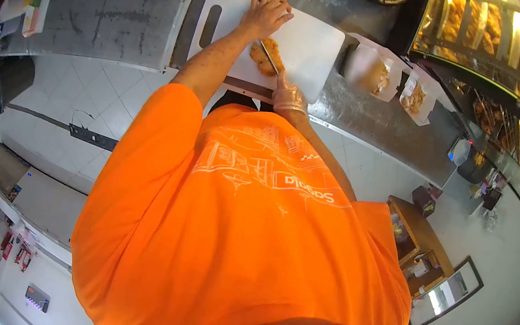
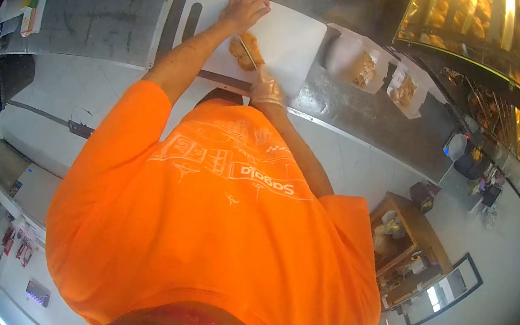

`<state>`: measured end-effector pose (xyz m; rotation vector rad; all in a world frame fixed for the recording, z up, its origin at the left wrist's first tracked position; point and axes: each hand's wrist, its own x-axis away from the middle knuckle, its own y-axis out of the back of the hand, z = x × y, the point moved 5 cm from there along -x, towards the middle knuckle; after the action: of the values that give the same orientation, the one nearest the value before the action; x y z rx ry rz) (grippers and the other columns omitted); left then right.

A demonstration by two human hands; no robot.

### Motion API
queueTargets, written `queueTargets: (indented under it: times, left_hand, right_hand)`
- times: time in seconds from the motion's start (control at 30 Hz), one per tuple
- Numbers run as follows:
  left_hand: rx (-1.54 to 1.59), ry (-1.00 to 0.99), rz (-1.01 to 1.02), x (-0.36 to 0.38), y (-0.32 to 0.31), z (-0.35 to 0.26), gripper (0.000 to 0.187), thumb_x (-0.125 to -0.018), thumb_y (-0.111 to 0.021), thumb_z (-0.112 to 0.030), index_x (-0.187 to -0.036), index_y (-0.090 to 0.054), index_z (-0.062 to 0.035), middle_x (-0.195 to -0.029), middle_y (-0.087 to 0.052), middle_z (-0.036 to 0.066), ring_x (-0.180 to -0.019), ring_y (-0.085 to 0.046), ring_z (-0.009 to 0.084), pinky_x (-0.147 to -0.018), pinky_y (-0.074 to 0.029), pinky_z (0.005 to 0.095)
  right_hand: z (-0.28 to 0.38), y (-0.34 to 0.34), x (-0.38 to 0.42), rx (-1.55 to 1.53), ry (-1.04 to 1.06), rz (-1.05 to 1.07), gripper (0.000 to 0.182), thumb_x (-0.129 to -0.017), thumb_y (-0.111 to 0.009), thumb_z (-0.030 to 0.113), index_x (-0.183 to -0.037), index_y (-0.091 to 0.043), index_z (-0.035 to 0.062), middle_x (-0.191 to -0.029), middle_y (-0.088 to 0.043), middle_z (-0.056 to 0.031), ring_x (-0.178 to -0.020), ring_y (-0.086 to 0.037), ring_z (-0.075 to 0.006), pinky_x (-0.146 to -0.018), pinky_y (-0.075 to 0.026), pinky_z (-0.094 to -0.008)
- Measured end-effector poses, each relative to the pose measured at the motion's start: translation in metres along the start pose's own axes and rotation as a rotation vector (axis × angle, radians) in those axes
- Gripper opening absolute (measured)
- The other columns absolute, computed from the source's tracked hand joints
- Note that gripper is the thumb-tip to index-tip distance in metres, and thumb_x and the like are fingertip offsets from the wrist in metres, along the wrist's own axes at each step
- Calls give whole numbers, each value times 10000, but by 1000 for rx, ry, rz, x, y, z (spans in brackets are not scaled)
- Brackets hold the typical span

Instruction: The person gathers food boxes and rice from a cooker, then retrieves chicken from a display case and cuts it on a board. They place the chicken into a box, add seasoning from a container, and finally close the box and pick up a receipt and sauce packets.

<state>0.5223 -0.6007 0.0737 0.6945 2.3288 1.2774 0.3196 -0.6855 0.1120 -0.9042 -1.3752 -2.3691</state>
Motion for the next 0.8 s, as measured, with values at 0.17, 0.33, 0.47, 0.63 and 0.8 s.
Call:
queueTargets:
  times: [0.17, 0.33, 0.47, 0.63, 0.8]
  left_hand:
    - [123, 3, -69, 0, -12, -11, 270, -916, -495, -401, -1015, -602, -174, -1195, -522, -4, -1206, -380, 230, -957, -291, 494]
    - [266, -32, -645, -14, 61, 16, 306, -938, -468, -380, -1003, -611, -116, -1114, -566, 68, -1089, -464, 266, -950, -299, 434]
    - [366, 100, -872, 36, 148, 27, 338, -956, -443, -354, -1009, -588, -54, -1046, -581, 94, -1020, -493, 266, -952, -294, 409]
    - [321, 295, -857, 116, 153, 54, 340, -967, -427, -333, -1017, -567, -26, -1031, -576, 109, -984, -491, 271, -931, -316, 396]
    - [392, 444, -790, 178, 139, 48, 360, -978, -396, -335, -1020, -566, -20, -1034, -564, 114, -1002, -475, 254, -916, -332, 368]
  right_hand:
    - [-12, -13, -7, -14, -33, -22, 393, -877, -463, 210, -1259, -408, 135, -863, -638, -248, -825, -616, -444, -700, -486, -532]
    - [16, 47, 14, -5, -62, 31, 380, -887, -452, 188, -1261, -431, 126, -1024, -622, -242, -926, -621, -395, -788, -496, -491]
    - [-29, 52, -9, 42, -112, -133, 371, -930, -409, 355, -1213, -475, 123, -911, -623, -280, -852, -620, -426, -757, -477, -521]
    - [-25, 65, -41, 201, -30, -421, 469, -859, -512, 401, -1239, -520, 126, -1013, -620, -200, -987, -586, -381, -912, -429, -472]
    - [67, 60, -41, 298, 121, -339, 476, -795, -613, 421, -1164, -571, 124, -1076, -612, -170, -1076, -546, -333, -935, -405, -452]
